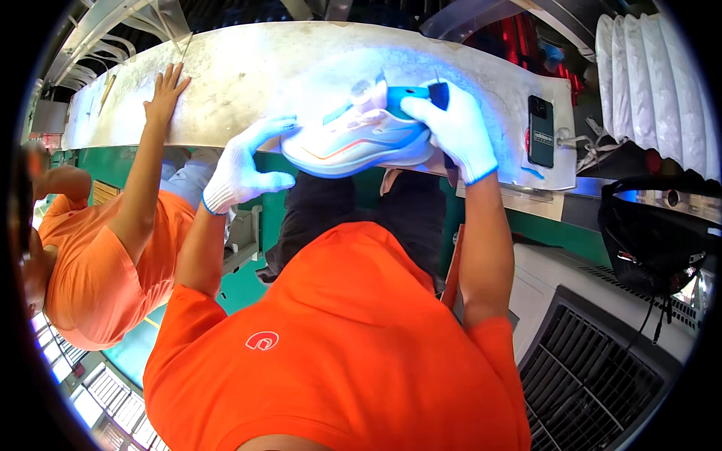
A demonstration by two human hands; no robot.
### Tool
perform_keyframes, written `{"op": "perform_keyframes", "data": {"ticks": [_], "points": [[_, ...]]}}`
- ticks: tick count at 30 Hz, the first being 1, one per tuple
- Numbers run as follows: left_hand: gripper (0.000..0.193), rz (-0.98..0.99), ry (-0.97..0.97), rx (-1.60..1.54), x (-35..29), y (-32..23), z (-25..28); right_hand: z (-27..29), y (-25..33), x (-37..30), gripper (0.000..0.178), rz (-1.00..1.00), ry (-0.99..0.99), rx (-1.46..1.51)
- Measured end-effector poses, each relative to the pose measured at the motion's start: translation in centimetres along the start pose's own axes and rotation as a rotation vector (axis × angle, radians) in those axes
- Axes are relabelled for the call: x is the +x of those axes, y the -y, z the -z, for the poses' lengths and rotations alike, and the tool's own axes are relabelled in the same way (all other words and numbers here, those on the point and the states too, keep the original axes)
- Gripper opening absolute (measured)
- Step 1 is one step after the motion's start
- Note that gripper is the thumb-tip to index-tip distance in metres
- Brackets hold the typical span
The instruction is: The person uses a black tool to press and shape the upper part of a white and blue sneaker on a workbench. They rotate the shoe to work on different sections, including the toe and heel, while a coworker works on a similar shoe nearby.
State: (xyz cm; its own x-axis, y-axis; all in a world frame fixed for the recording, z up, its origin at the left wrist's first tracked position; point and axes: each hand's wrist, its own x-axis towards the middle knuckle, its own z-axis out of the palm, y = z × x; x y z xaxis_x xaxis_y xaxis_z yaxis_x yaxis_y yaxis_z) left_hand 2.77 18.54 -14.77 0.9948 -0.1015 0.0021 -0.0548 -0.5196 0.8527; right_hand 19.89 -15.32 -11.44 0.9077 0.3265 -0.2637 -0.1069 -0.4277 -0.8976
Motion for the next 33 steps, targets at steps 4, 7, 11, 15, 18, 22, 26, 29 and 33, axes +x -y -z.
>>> {"op": "perform_keyframes", "data": {"ticks": [4,7,11,15,18,22,26,29,33], "points": [[0.093,-0.036,-0.013,0.112,0.3,-1.3,-0.7,0.2,0.0,2.2,0.038,-0.011,0.026,-0.099],[0.096,-0.035,-0.017,0.166,0.6,-2.4,-0.7,0.3,0.7,2.8,0.037,-0.025,0.047,-0.139],[0.101,-0.054,-0.023,0.251,1.5,-3.6,-0.7,0.3,0.9,2.7,0.037,-0.049,0.07,-0.1],[0.112,-0.088,0.027,0.365,3.5,-5.5,-1.4,0.4,0.2,3.1,0.038,-0.001,0.092,-0.069],[0.121,-0.103,0.023,0.419,5.5,-7.3,-2.6,0.6,0.2,2.9,0.038,-0.023,0.106,-0.063],[0.124,-0.271,-0.071,0.592,8.2,-7.4,-5.5,0.7,0.0,2.8,0.038,-0.011,0.104,-0.056],[0.128,-0.172,-0.08,0.55,8.7,-9.1,-7.3,1.9,-1.1,2.7,0.048,0.088,0.051,-0.018],[0.129,-0.222,-0.109,0.595,8.8,-8.8,-7.5,3.5,-4.2,4.3,0.046,0.053,-0.276,0.576],[0.131,-0.2,-0.102,0.586,9.0,-9.2,-7.7,3.5,-5.5,6.3,0.038,0.056,-0.423,1.149]]}}
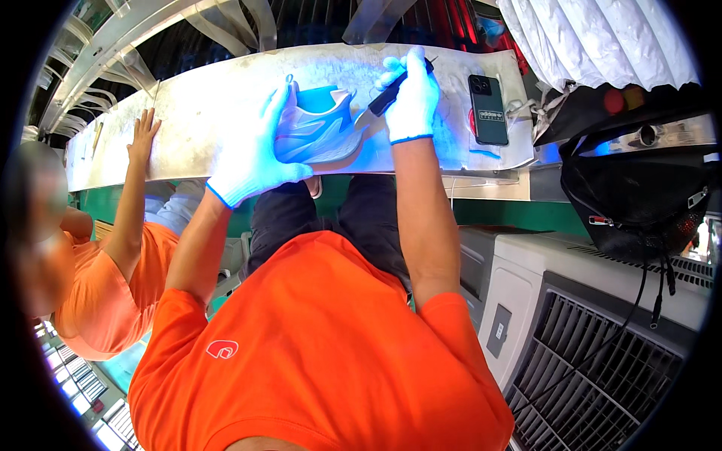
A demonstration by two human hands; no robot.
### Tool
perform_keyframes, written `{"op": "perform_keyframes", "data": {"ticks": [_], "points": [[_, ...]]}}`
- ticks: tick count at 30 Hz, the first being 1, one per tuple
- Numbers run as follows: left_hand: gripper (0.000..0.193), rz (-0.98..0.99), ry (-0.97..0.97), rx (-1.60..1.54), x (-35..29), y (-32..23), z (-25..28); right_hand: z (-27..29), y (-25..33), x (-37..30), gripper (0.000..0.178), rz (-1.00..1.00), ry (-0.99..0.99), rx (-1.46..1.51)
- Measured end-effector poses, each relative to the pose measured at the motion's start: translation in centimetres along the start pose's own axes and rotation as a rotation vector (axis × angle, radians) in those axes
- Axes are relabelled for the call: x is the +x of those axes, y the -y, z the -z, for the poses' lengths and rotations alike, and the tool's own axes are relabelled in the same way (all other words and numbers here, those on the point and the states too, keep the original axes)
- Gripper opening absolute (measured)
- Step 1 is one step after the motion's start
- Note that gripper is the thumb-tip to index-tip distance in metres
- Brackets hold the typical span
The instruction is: The person uses a black tool to press and shape the upper part of a white and blue sneaker on a workbench. They rotate the shoe to work on different sections, including the toe and heel, while a coworker works on a similar shoe nearby.
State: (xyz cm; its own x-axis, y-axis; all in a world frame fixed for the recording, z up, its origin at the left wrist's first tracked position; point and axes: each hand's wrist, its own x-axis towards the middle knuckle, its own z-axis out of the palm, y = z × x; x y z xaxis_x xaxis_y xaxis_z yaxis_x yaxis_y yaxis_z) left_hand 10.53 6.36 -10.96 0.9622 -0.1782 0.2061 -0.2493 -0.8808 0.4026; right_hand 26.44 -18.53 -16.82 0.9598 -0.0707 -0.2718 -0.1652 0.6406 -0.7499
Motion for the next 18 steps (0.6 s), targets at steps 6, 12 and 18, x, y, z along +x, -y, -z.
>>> {"op": "perform_keyframes", "data": {"ticks": [6,12,18], "points": [[0.129,0.004,-0.051,-0.003,0.2,-0.8,-0.3,-2.7,-1.4,-0.8,0.044,-0.079,-0.04,0.133],[0.131,0.055,-0.017,0.034,0.3,-1.9,-0.5,-1.8,-2.6,-2.5,0.045,-0.162,0.153,0.29],[0.137,0.07,0.015,0.129,0.2,-1.6,-1.1,-1.1,-2.9,-2.4,0.044,-0.149,0.326,0.424]]}}
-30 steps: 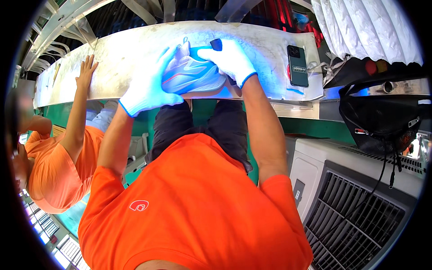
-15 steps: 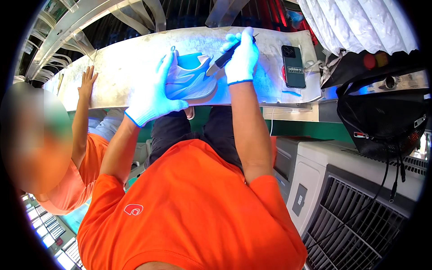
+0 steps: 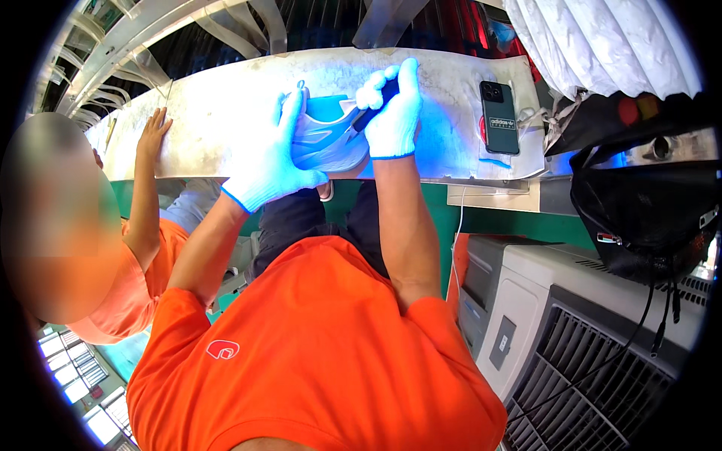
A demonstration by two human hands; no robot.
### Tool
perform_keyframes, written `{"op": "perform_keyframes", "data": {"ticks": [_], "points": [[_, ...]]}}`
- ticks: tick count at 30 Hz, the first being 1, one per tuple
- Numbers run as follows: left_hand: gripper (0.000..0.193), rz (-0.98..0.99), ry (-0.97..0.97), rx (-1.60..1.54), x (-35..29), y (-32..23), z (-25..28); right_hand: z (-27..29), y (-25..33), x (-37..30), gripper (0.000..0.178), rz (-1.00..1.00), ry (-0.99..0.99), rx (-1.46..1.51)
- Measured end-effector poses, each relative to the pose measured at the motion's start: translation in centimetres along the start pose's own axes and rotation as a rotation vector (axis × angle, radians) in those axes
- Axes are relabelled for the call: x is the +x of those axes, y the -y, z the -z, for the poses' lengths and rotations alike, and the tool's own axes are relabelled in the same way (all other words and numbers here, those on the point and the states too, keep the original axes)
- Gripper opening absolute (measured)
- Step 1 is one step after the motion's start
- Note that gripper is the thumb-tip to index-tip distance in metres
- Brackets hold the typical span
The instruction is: The person uses a black tool to press and shape the upper part of a white and blue sneaker on a workbench. They rotate the shoe to work on different sections, including the toe and heel, while a coworker works on a similar shoe nearby.
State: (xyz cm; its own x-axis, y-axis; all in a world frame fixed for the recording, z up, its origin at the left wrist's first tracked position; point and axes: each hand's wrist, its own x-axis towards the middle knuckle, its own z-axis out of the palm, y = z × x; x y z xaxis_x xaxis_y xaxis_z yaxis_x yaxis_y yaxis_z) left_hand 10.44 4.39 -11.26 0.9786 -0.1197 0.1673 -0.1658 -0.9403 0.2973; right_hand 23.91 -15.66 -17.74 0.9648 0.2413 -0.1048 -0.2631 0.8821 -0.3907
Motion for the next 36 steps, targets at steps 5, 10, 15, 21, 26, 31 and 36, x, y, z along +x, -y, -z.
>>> {"op": "perform_keyframes", "data": {"ticks": [5,10,15,21,26,31,36], "points": [[0.141,0.012,-0.043,0.192,-1.1,-1.4,-0.3,6.3,4.4,2.0,0.033,0.154,-0.317,-0.031],[0.144,0.088,-0.02,0.08,-1.4,-1.9,-1.0,6.0,5.2,-1.5,0.022,0.163,-0.285,-0.797],[0.144,0.152,-0.031,0.07,-1.1,-3.6,-0.6,5.2,5.8,-5.6,0.027,-0.044,-0.173,-0.874],[0.134,0.195,-0.146,-0.065,-1.4,-3.5,-2.8,4.6,2.4,-9.2,0.022,-0.035,-0.209,-0.765],[0.092,0.019,-0.378,-0.235,-1.5,-2.1,-3.9,5.2,2.1,-8.3,0.047,0.014,-0.235,-0.401],[0.051,-0.099,-0.287,-0.147,-1.3,-2.3,-3.1,2.2,2.9,-4.8,0.045,0.157,-0.288,-0.048],[0.037,-0.112,-0.334,-0.279,-0.8,-2.5,-4.0,0.9,1.5,-2.4,0.046,0.146,-0.3,-0.036]]}}
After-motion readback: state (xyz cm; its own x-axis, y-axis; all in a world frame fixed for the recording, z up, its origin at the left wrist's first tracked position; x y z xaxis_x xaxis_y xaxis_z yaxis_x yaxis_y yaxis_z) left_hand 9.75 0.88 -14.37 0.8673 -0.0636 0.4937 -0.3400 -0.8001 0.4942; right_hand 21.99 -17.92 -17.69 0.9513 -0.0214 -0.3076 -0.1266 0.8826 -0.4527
